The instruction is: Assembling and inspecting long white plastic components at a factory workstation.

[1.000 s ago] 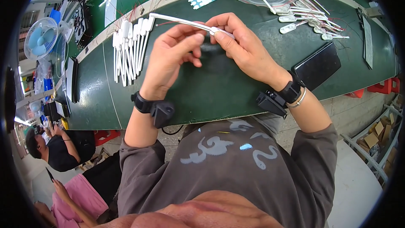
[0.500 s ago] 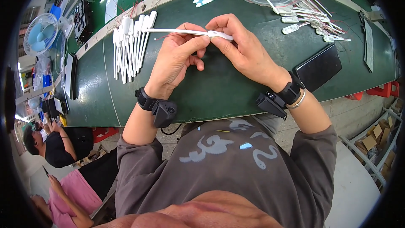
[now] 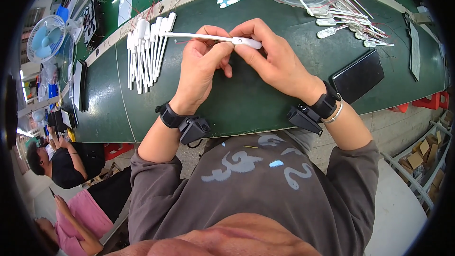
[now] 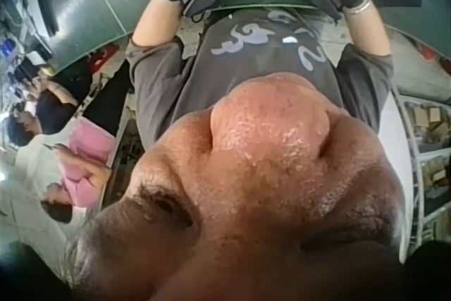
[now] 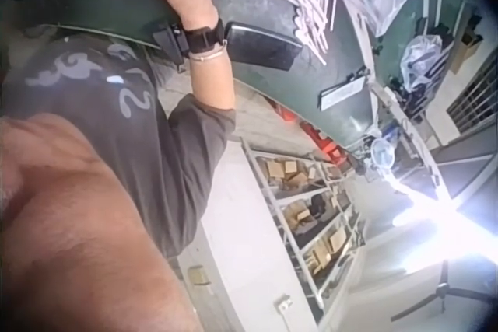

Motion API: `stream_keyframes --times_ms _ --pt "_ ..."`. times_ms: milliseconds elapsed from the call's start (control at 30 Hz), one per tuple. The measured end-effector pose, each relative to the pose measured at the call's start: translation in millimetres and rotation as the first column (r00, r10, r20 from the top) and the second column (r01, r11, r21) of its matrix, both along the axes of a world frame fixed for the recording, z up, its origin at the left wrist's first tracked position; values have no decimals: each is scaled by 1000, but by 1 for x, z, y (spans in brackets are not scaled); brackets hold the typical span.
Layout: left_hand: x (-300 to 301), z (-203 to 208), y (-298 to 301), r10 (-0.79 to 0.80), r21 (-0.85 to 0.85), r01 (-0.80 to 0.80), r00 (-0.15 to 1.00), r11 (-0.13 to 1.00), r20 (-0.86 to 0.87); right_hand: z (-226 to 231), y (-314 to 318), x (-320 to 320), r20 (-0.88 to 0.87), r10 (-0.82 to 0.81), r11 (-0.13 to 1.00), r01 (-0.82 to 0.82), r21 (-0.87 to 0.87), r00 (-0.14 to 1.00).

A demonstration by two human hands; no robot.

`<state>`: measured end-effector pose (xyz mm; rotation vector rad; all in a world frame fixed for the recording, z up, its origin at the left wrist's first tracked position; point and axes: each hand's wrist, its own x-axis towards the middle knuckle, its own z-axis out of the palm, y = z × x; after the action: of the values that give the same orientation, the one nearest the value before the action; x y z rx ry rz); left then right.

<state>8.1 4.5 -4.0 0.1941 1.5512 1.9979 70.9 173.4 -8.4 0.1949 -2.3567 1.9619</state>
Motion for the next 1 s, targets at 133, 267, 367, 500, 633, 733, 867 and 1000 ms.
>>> stream_keyframes --times_ms 133,267,367,500,633,733,867,1000 --pt "-3 5 -1 -31 27 33 998 999 -49 -4 7 -4 171 86 931 -18 -364 981" --pt "-7 6 -4 -82 -19 80 990 997 -111 0 10 -6 289 200 811 8 -585 936" --pt "-9 5 -7 -119 -31 117 988 993 -96 4 11 -6 336 253 754 33 -656 907" --pt "-13 8 -9 -122 -18 121 987 993 -102 9 8 -7 371 270 723 67 -688 889" --pt "-13 12 -11 -73 -12 73 992 997 -106 9 7 -6 379 228 771 71 -633 897" --pt "-17 12 -12 7 -20 -10 992 1000 -126 7 10 -5 352 219 815 28 -579 910" --pt "-24 17 -18 134 49 -129 984 990 -121 6 10 -5 347 120 889 55 -455 930" --pt "-24 16 -17 166 77 -159 982 984 -85 5 10 -5 368 97 904 73 -421 925"
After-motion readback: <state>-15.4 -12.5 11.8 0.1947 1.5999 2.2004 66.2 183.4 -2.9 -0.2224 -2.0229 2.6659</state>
